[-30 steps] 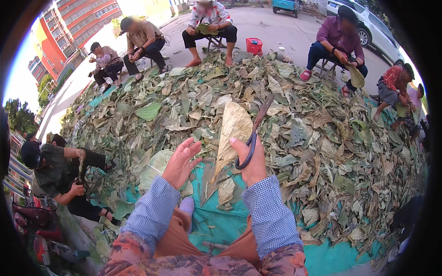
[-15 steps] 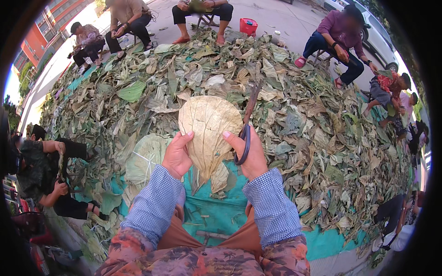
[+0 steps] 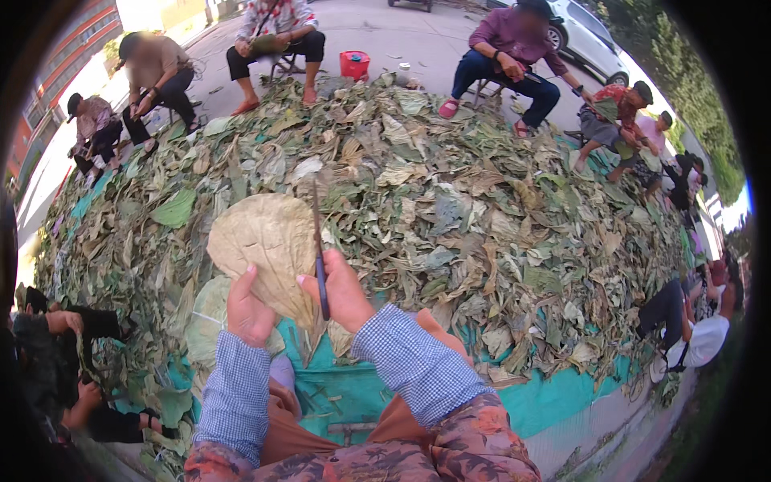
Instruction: The person sits on a tarp outdoors and uses scissors to trim the edges of large dried leaves, cutting them into smaller pieces. The person repeatedly picks up leaves, trims them, and places the cut pieces back onto the pile.
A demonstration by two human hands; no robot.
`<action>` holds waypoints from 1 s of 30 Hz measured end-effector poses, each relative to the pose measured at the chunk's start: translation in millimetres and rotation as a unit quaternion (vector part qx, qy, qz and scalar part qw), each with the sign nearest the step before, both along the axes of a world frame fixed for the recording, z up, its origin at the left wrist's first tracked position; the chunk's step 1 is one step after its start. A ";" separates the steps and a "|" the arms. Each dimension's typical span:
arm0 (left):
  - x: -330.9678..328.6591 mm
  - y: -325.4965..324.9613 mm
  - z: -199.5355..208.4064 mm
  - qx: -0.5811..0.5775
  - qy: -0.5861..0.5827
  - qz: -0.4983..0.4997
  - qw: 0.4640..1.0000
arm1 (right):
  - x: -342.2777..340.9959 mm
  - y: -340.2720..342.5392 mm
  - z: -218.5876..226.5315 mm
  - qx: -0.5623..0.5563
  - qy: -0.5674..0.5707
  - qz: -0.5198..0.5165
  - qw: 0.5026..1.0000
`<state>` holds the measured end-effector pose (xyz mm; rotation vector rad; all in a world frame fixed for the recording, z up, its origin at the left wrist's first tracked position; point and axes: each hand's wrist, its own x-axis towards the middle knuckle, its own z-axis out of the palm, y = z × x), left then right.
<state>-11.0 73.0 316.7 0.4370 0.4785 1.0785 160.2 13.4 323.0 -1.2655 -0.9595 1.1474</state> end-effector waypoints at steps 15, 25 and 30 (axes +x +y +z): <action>10.2 -7.4 5.0 0.021 0.084 0.031 0.996 | -3.5 -8.1 20.6 0.018 -0.204 -0.084 0.975; 18.7 -14.2 2.5 -0.021 0.145 0.059 0.987 | -4.3 -15.3 25.5 0.123 -0.270 -0.093 0.950; 18.7 -13.2 -1.4 -0.035 0.155 0.061 0.985 | -5.1 -13.7 20.2 0.165 -0.271 -0.128 0.940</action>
